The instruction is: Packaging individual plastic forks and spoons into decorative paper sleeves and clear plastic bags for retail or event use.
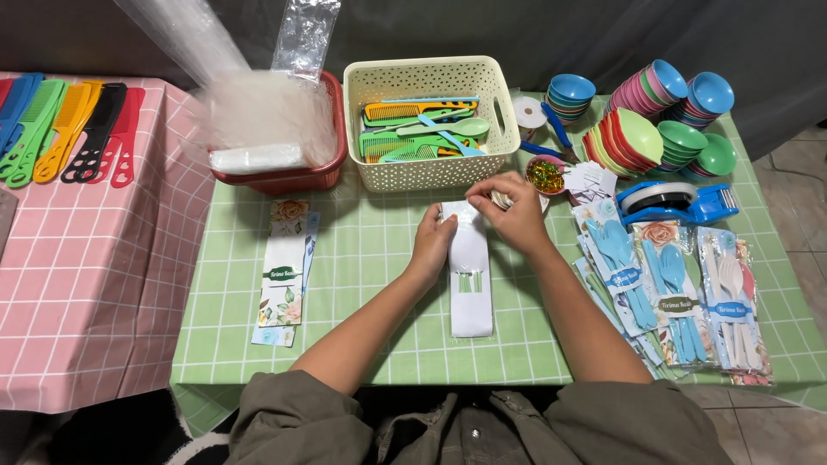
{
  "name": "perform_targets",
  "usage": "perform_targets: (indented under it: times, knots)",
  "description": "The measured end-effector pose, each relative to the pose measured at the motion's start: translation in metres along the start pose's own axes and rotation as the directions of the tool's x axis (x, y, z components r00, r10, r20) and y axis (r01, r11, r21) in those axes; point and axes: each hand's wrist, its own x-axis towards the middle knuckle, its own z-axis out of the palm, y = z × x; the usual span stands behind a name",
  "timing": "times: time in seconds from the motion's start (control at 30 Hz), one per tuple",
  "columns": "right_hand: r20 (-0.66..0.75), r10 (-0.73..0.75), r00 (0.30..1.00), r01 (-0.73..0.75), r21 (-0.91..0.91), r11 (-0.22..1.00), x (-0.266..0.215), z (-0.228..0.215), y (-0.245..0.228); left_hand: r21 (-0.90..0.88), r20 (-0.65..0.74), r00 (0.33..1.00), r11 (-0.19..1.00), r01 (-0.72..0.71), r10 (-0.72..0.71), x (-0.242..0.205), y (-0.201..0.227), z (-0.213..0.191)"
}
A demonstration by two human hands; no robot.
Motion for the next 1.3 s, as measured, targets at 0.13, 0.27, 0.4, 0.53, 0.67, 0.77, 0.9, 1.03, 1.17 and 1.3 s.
perform_targets:
  times: [0.13, 0.27, 0.4, 0.53, 0.67, 0.77, 0.9, 1.03, 1.17, 1.3]
  knots:
    - [0.044, 0.183, 0.982, -0.185, 0.061, 0.981, -0.022, 0.006, -0.015, 0.017, 0.001, 0.999, 0.999, -0.038, 0.038, -0.005, 0.008, 0.003]
    - [0.02, 0.256, 0.967, -0.256, -0.02, 0.967, -0.031, 0.013, -0.022, 0.02, -0.007, 0.997, 0.997, -0.081, 0.081, -0.001, -0.001, 0.001]
    - [-0.038, 0.209, 0.977, -0.212, -0.109, 0.971, -0.03, 0.009, -0.046, 0.027, 0.012, 0.992, 0.992, -0.124, 0.124, -0.001, -0.002, 0.002]
    - [-0.047, 0.195, 0.98, -0.199, -0.132, 0.971, -0.03, 0.013, -0.038, 0.02, 0.011, 0.99, 0.99, -0.14, 0.14, -0.001, -0.001, 0.003]
    - [-0.063, 0.156, 0.986, -0.165, -0.195, 0.967, -0.033, 0.019, -0.027, 0.011, 0.006, 0.989, 0.989, -0.146, 0.146, -0.002, 0.0, 0.004]
    - [-0.078, 0.118, 0.99, -0.134, -0.244, 0.96, -0.035, 0.021, -0.024, 0.007, 0.002, 0.989, 0.989, -0.145, 0.145, -0.001, -0.002, 0.003]
    - [-0.077, 0.061, 0.995, -0.082, -0.314, 0.946, -0.037, 0.022, -0.032, 0.01, -0.003, 0.99, 0.99, -0.137, 0.138, -0.002, 0.0, 0.004]
    - [-0.064, 0.023, 0.998, -0.045, -0.377, 0.925, -0.038, 0.025, -0.03, 0.016, -0.006, 0.991, 0.991, -0.136, 0.136, -0.002, -0.002, 0.003]
    - [-0.072, 0.102, 0.992, -0.12, -0.313, 0.942, -0.033, 0.02, -0.046, -0.025, 0.0, 0.991, 0.991, -0.132, 0.132, 0.002, -0.009, 0.0]
    - [-0.073, 0.31, 0.948, -0.305, 0.069, 0.95, -0.031, 0.024, -0.022, -0.035, 0.029, 0.992, 0.992, -0.124, 0.125, 0.003, -0.001, -0.002]
